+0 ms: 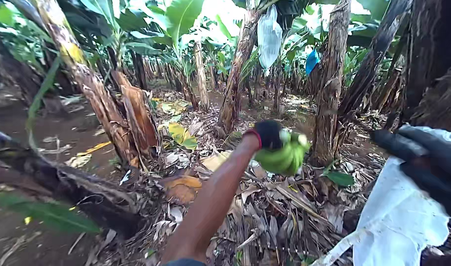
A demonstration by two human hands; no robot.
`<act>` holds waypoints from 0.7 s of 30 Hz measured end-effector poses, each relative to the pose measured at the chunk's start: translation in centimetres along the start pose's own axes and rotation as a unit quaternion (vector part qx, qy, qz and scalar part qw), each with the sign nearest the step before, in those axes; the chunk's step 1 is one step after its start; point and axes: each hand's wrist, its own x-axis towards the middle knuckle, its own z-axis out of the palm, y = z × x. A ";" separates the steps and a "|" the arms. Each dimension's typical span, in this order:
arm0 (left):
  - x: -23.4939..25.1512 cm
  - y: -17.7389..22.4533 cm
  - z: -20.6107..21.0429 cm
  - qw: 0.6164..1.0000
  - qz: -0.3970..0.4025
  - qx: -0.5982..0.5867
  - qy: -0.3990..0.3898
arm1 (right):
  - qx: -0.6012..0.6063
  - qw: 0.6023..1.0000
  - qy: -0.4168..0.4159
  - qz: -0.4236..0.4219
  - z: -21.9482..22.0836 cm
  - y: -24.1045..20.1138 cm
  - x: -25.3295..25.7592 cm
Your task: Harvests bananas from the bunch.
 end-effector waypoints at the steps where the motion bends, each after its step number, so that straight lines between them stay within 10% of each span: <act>1: -1.1 0.6 5.5 0.994 -0.013 -0.038 -0.098 | 0.077 0.995 -0.036 0.043 4.1 2.7 -0.4; 6: -12.1 2.8 24.9 0.921 -0.156 -0.200 -0.295 | 0.483 0.807 -0.130 0.313 28.6 9.8 -5.0; 12: -25.4 4.6 36.0 0.845 -0.361 -0.309 -0.245 | 0.651 0.522 -0.263 0.483 43.8 5.4 -13.0; 21: -30.8 9.2 35.9 0.753 -0.517 -0.391 -0.111 | 0.576 0.529 -0.458 0.422 47.7 1.1 -12.7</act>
